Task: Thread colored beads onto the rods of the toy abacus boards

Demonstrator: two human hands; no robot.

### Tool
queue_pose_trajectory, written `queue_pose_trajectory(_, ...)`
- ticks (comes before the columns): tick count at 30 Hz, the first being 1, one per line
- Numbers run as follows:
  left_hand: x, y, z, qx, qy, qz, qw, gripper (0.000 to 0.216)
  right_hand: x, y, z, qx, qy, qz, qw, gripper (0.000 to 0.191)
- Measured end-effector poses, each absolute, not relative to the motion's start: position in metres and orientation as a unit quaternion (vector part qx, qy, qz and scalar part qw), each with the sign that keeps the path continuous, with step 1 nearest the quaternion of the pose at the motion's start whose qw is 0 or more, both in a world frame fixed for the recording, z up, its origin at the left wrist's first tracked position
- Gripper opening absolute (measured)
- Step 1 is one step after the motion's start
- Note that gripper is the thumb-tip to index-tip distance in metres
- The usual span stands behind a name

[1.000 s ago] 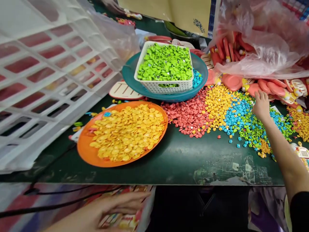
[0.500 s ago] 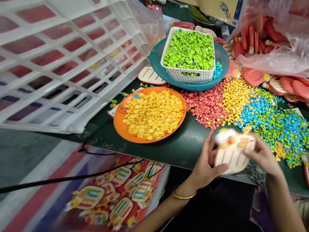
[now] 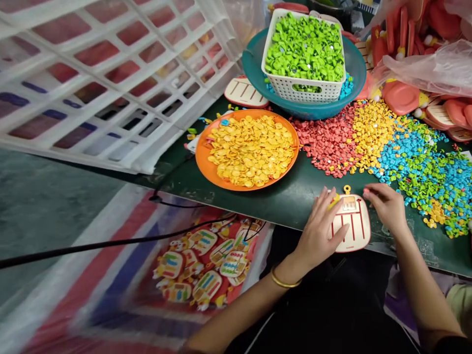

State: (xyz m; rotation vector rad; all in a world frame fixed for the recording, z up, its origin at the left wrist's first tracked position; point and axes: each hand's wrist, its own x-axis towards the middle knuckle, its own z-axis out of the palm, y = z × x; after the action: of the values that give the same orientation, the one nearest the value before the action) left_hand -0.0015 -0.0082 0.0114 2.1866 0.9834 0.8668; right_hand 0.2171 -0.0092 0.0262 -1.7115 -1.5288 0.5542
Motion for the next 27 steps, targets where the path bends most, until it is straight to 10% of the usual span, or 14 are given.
queue_pose_trajectory(19, 0.004, 0.004, 0.003, 0.886, 0.266, 0.247, 0.287, 0.059, 0.254, -0.01, 0.026, -0.721, -0.588, 0.044, 0.364, 0.023)
queue_pose_trajectory(27, 0.012, -0.001, -0.016, 0.845, 0.286, 0.386, 0.234, 0.037, 0.346, 0.01, 0.025, -0.824, -0.55, 0.0, 0.139, 0.021)
